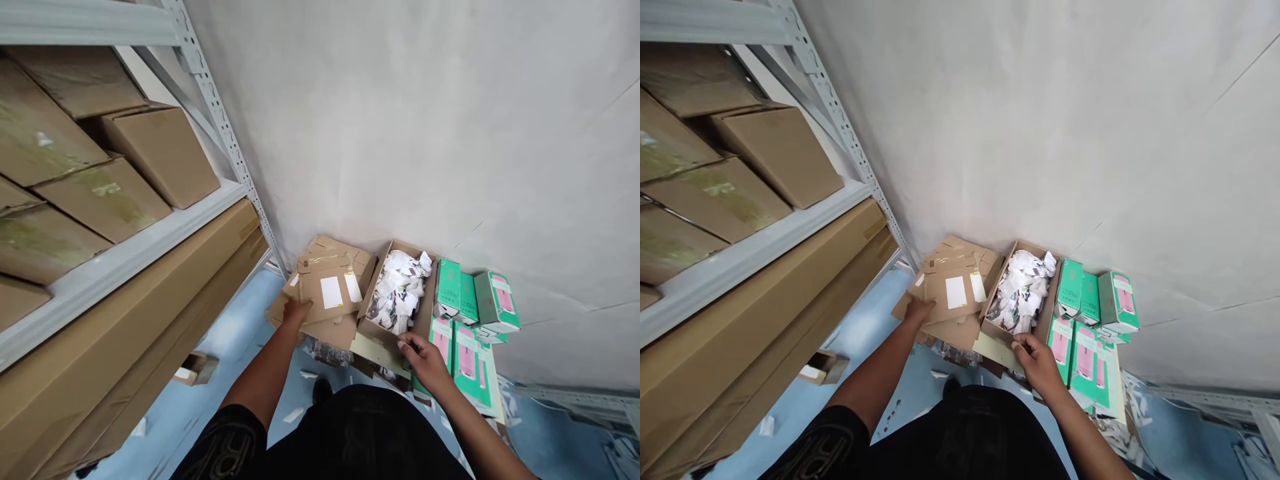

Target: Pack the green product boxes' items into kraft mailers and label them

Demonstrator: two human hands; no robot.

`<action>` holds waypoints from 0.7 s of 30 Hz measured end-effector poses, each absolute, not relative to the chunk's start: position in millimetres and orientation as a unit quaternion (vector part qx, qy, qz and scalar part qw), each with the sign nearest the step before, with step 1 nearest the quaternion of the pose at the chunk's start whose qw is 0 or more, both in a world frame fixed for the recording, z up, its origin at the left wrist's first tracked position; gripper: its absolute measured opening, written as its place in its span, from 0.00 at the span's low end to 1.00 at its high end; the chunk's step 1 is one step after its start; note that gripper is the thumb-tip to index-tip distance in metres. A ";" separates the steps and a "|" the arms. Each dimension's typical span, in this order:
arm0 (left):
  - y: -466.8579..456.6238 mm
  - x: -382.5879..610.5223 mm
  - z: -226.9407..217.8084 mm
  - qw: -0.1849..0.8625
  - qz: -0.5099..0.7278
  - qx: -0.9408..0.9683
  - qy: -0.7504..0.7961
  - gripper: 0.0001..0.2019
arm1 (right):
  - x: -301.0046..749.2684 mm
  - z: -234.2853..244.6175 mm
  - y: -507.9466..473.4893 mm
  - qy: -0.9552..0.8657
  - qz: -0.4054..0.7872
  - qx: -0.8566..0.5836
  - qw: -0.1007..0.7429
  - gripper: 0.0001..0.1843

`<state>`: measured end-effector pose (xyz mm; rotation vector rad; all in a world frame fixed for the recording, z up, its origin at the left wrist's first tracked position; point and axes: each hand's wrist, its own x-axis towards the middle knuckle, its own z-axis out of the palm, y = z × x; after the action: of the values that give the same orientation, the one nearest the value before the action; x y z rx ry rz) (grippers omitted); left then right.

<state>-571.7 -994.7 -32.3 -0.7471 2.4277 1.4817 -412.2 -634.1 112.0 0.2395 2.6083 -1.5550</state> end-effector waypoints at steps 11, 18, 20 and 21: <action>-1012.6 -567.2 9.3 0.096 0.736 -0.157 0.652 0.27 | -403.8 110.4 -637.9 0.875 -0.478 0.077 0.028 0.22; -1036.2 -545.0 109.7 0.073 0.773 -0.064 0.627 0.33 | -395.7 106.1 -637.1 0.861 -0.497 0.105 0.015 0.24; -1029.7 -537.4 135.6 0.096 0.783 -0.032 0.614 0.33 | -398.2 114.9 -636.9 0.842 -0.526 0.123 -0.003 0.26; -1023.0 -533.5 146.1 0.113 0.784 -0.016 0.610 0.33 | -399.6 121.1 -636.2 0.825 -0.549 0.131 -0.017 0.28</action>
<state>-533.5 -1023.0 146.1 -0.0476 1.7893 2.3006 -399.6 -636.2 121.1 0.4165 2.6203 -1.7444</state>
